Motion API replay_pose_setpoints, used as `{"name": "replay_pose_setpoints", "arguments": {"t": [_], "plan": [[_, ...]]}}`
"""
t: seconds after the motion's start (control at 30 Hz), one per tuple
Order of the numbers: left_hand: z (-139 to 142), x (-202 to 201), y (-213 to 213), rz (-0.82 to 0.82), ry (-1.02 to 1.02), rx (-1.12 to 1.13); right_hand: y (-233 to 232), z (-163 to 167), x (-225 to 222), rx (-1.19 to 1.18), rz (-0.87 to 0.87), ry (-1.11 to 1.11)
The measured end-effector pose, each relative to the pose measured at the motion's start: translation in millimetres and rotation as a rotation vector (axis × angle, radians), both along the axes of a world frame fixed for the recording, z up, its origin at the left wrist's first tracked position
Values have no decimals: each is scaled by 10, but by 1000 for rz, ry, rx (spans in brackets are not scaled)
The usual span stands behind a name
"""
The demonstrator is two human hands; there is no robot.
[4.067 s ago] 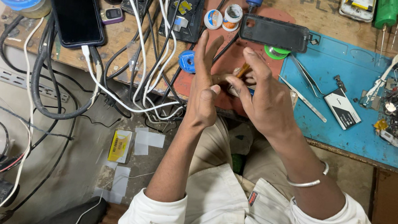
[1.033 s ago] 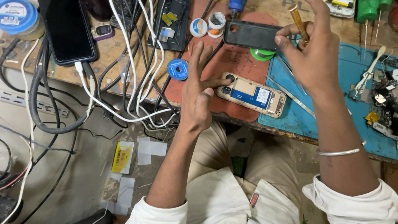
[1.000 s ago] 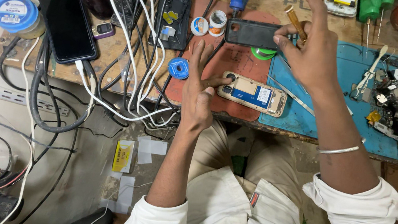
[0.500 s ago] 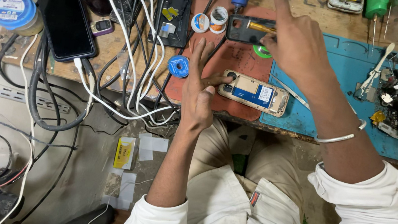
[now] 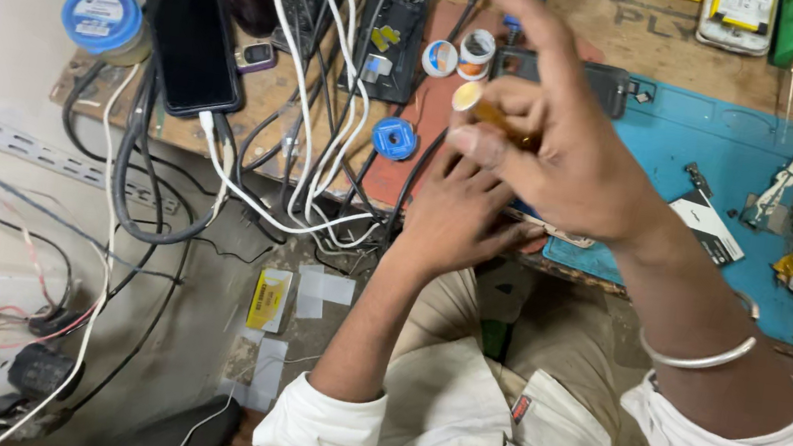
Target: The person works at a cluttered repair bench on a feature phone. They use a white pry tool on the keypad assembly, lift the board and keypad from the housing, handle the battery, then use a screwdriver to work on the phone's rear housing and reassemble the phone, pressing the parts together and testing the keypad by hand.
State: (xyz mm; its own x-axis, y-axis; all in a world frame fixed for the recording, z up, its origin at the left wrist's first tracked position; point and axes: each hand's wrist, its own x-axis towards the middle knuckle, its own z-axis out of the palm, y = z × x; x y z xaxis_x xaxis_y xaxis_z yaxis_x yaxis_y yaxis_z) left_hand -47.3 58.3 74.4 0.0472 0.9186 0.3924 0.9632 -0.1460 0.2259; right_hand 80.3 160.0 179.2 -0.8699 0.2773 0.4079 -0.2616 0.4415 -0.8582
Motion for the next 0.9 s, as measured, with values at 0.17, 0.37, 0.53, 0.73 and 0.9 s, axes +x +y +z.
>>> {"name": "replay_pose_setpoints", "arguments": {"t": [0.17, 0.37, 0.53, 0.73, 0.9], "plan": [[106, 33, -57, 18, -221, -23, 115, -41, 258, 168, -157, 147], [194, 118, -59, 124, -624, -42, 290, -430, 767, -157, -510, 60], [156, 338, 17, -174, -1705, -89, 211, -899, 891, -183, -575, 187], [125, 488, 174, -508, -2060, -147, 131, -1022, 706, -172, -557, 337], [13, 495, 318, -652, -2357, 44, 104, -933, 561, -255, -509, 363]]}}
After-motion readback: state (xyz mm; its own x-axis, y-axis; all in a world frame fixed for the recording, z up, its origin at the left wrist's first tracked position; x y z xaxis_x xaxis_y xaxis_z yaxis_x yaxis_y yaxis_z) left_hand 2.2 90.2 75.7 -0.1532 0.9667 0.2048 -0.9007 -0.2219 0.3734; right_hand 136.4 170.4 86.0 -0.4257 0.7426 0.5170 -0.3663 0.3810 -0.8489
